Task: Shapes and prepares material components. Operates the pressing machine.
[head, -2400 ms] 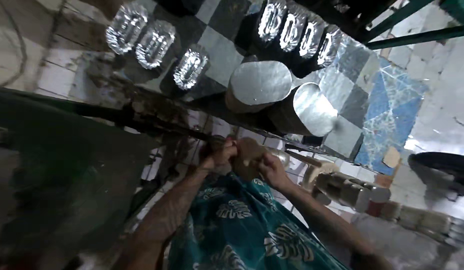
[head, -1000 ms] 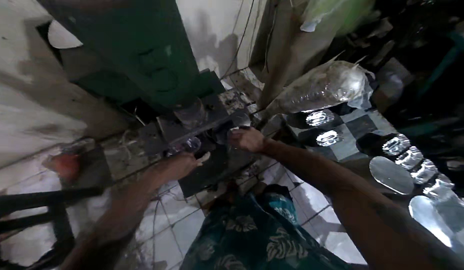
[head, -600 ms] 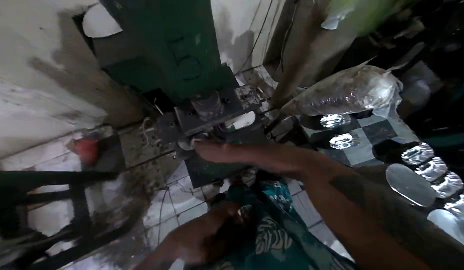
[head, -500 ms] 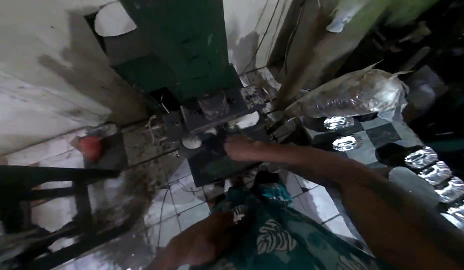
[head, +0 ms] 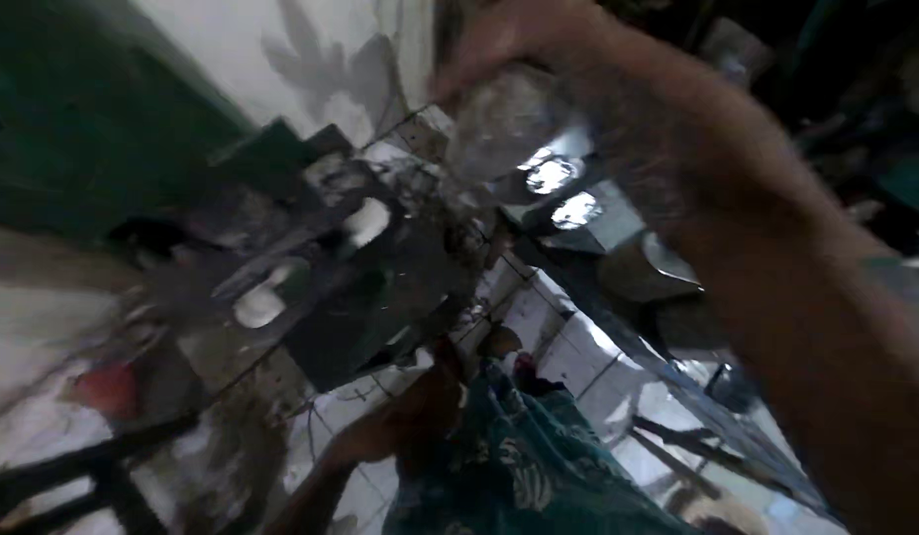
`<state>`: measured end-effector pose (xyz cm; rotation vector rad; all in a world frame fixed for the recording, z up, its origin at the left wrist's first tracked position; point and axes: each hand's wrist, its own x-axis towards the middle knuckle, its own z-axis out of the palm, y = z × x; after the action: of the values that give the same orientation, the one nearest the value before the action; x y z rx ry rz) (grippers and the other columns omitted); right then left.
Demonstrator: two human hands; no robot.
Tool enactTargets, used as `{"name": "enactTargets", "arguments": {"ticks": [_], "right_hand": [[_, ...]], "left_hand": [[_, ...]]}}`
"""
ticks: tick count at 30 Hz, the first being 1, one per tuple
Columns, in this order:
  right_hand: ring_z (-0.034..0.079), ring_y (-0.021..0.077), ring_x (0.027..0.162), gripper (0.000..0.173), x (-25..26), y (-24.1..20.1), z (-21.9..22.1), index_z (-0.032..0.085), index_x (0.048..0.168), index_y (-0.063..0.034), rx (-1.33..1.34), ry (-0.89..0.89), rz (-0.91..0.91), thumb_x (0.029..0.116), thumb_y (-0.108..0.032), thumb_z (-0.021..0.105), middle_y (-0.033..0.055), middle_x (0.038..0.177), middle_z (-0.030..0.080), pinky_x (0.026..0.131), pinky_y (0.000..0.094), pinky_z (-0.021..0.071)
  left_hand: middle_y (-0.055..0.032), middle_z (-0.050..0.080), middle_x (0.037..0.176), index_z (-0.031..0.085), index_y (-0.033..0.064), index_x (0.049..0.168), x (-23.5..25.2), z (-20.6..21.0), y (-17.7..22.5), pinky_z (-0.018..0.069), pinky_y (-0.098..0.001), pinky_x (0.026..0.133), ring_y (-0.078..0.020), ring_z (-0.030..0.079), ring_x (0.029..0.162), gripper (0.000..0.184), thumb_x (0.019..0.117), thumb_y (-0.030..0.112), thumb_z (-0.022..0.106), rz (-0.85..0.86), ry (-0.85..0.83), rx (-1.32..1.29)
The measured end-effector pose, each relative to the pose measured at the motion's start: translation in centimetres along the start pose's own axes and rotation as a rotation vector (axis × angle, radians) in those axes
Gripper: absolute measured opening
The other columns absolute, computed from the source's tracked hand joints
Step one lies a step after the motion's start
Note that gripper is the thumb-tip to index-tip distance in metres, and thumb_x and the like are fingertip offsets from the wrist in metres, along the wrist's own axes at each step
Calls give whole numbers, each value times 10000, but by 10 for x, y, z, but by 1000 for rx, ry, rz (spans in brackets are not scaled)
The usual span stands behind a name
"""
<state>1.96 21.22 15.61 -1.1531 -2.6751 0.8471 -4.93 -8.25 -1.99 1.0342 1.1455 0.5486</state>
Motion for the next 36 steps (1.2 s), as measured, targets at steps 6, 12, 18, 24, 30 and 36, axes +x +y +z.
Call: {"name": "enactTargets", "arguments": {"ticks": [6,12,18,24,30,36], "right_hand": [[589,358,1241,636,-111,200,17,630,1370,-112,-36,-383,-340,895,-525,719,174,1355,610,1025,621,470],[373,400,1478,816,-326,369,190,379,1571,-84,126,-430,499,929,-492,675,199,1589,416,1198,651,253],[384,348,1483,878,-337,400,211,407,1558,-112,211,-403,664,885,-603,683,150,1590,430,1191,583,321],[536,402,1347,922,-346,431,236,495,1499,-130,254,-451,806,842,-767,610,193,1464,557,1064,637,450],[394,372,1470,806,-329,402,217,480,1507,-99,259,-342,744,897,-580,695,173,1561,460,1200,594,298],[714,292,1079,350,-324,296,104,748,1096,-11,57,688,473,1000,-323,623,150,1092,755,988,463,558]], "left_hand": [[-233,588,1374,365,43,1549,142,-9,47,508,-512,1038,-314,622,1218,541,1050,143,546,-183,411,409],[-295,449,1478,604,-12,1333,336,5,156,480,-614,1023,-430,578,1236,415,1051,291,569,-89,165,993],[-306,563,1329,671,-67,1137,453,-19,180,474,-629,1026,-440,590,1209,437,988,344,677,47,-109,1327],[-327,490,1438,639,-70,1267,480,-34,157,420,-618,1087,-456,537,1289,374,1010,200,649,19,-137,1171],[-310,581,1344,685,-47,1162,474,-21,153,420,-689,1057,-489,570,1242,510,1039,426,543,13,-79,1431],[-356,634,1205,690,-94,1067,469,-34,155,325,-744,1073,-544,580,1179,453,1007,346,598,97,35,1596]]}}
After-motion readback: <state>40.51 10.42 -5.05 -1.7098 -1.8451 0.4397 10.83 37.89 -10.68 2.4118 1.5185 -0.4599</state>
